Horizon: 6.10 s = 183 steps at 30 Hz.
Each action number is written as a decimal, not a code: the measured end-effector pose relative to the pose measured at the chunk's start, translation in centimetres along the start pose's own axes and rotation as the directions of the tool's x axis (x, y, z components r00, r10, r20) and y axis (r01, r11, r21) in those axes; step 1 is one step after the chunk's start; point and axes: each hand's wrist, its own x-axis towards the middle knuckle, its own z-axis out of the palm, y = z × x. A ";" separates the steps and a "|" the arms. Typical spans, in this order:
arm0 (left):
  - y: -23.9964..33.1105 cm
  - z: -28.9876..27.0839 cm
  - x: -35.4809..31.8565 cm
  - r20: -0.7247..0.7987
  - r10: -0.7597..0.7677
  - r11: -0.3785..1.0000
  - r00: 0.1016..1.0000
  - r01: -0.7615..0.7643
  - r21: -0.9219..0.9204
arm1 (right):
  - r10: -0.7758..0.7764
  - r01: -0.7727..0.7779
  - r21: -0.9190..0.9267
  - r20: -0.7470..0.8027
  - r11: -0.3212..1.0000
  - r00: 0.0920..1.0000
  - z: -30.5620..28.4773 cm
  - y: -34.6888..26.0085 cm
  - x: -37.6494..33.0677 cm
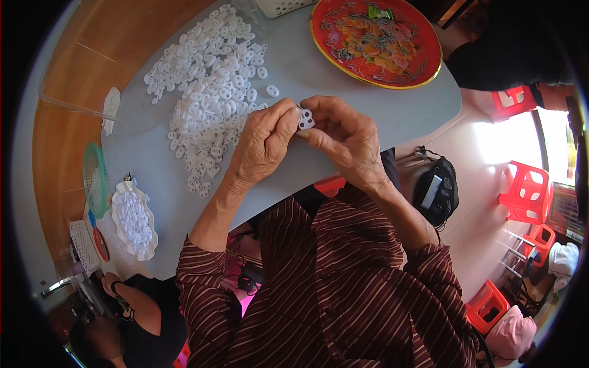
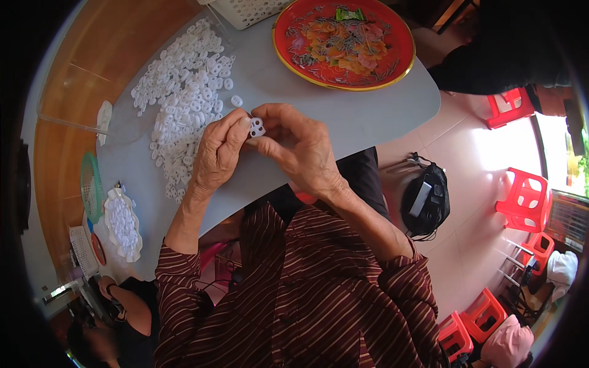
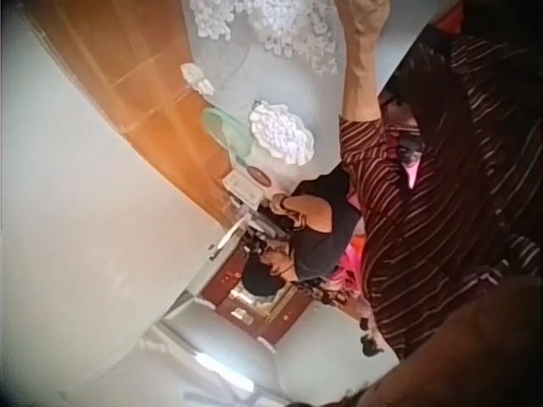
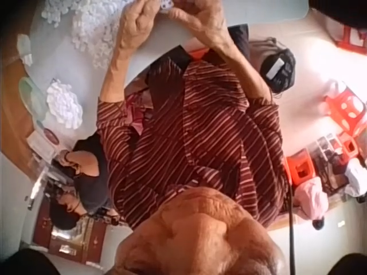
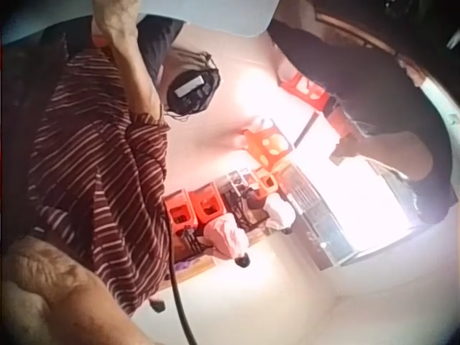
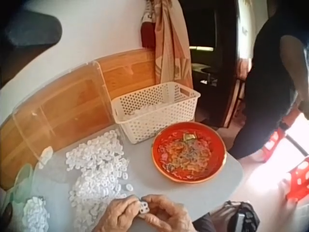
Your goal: The recorder is manually inserting small metal or plastic pins into white plastic ring-shaped components at a table.
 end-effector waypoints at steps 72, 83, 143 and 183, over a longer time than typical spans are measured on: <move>-0.1 2.0 -1.5 0.076 0.019 0.975 0.997 -0.001 -0.223 | 0.025 0.472 -0.738 0.550 0.482 0.835 0.8 -1.7 9.8; 0.4 2.1 -1.4 0.152 0.090 0.992 0.984 -0.075 -0.102 | 0.105 0.565 -0.721 0.649 0.401 0.754 3.6 -0.6 11.0; 0.0 2.1 -0.8 -0.077 -0.185 0.914 0.980 0.143 -0.380 | -0.021 0.451 -0.893 0.450 0.021 0.893 -8.7 -3.7 13.5; 0.0 1.7 -0.8 -0.007 -0.159 0.967 0.987 0.154 -0.205 | 0.104 -0.076 -0.094 0.349 0.993 0.931 -4.4 -1.7 3.0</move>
